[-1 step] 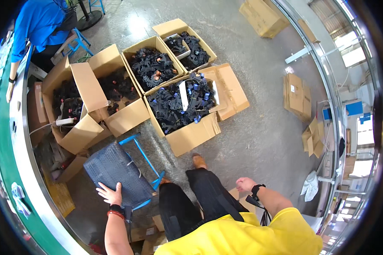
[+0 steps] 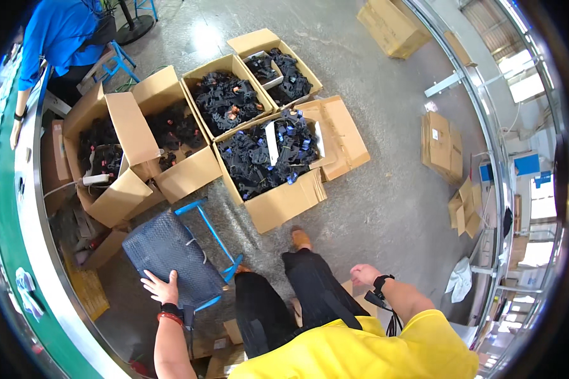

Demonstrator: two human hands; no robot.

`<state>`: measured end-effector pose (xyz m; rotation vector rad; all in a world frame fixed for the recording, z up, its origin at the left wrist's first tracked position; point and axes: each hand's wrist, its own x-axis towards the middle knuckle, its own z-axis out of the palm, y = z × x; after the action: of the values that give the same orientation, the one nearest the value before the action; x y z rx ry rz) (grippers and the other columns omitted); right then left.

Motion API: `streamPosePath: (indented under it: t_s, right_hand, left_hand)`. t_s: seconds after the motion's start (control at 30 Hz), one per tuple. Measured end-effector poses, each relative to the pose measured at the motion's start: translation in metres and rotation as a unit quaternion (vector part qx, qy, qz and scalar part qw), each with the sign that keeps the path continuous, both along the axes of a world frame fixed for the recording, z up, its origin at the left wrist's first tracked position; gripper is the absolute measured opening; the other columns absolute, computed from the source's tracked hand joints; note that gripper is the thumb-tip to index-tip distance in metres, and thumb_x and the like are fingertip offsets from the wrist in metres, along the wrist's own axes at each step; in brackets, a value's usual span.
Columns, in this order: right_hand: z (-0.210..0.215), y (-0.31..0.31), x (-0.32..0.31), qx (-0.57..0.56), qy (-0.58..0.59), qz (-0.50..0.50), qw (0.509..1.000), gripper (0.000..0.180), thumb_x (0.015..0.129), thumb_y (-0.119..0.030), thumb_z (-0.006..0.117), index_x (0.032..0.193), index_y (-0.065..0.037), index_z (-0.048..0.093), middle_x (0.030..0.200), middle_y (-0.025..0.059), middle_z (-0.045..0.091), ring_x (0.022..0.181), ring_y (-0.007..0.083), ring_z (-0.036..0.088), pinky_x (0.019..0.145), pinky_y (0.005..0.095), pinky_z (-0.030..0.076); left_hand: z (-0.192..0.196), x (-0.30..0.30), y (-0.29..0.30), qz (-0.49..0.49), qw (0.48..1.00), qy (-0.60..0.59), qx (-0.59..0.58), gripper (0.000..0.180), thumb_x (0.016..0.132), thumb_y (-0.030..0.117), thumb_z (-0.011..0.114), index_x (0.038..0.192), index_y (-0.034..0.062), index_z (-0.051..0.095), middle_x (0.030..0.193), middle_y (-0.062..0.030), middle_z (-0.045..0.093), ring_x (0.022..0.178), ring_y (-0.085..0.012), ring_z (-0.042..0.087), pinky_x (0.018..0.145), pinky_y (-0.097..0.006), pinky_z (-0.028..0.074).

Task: The person retrieves a bundle of black plastic tags from a cardboard box and moves to a green conveyor belt. They then attach the tags to the heel loops of light blue sneakers moving along the belt, handling the shoes and tags one at a time.

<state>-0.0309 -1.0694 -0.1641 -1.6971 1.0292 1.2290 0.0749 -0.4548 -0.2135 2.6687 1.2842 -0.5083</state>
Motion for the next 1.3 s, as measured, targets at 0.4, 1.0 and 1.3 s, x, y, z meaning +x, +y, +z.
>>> streamPosePath:
  t_s: [0.4, 1.0, 1.3]
  right_hand:
    - [-0.047, -0.234, 0.014, 0.044, 0.027, -0.027, 0.998, 0.023, 0.092, -0.016, 0.045, 0.108, -0.003, 0.055, 0.09, 0.0137, 0.065, 0.075, 0.0224, 0.065, 0.067, 0.034, 0.054]
    - [0.008, -0.42, 0.126, 0.089, -0.01, 0.47, 0.878, 0.025, 0.087, -0.017, 0.045, 0.093, 0.001, 0.062, 0.089, 0.0136, 0.066, 0.087, 0.0269, 0.064, 0.074, 0.0378, 0.051]
    - [-0.065, -0.538, 0.336, 0.098, -0.033, 0.16, 0.982, 0.017, 0.087, -0.011, 0.049, 0.1, -0.003, 0.057, 0.079, 0.0088, 0.064, 0.068, 0.0193, 0.063, 0.061, 0.032, 0.051]
  left_hand:
    - [0.042, -0.084, -0.252, 0.009, 0.99, -0.122, 0.073, 0.09, 0.067, 0.005, 0.068, 0.143, 0.0133, 0.021, 0.142, -0.0259, 0.026, 0.127, -0.0429, 0.033, 0.103, -0.05, 0.031]
    - [-0.068, 0.045, -0.501, 0.189, 0.873, -0.065, -0.444, 0.035, 0.085, 0.016, 0.053, 0.118, 0.0035, 0.054, 0.086, -0.008, 0.065, 0.074, -0.014, 0.059, 0.066, -0.029, 0.049]
    - [-0.007, 0.071, -0.631, 0.395, 0.803, -0.133, -0.426, 0.028, 0.085, 0.011, 0.052, 0.111, 0.0028, 0.057, 0.091, -0.0085, 0.066, 0.076, -0.0131, 0.06, 0.066, -0.026, 0.048]
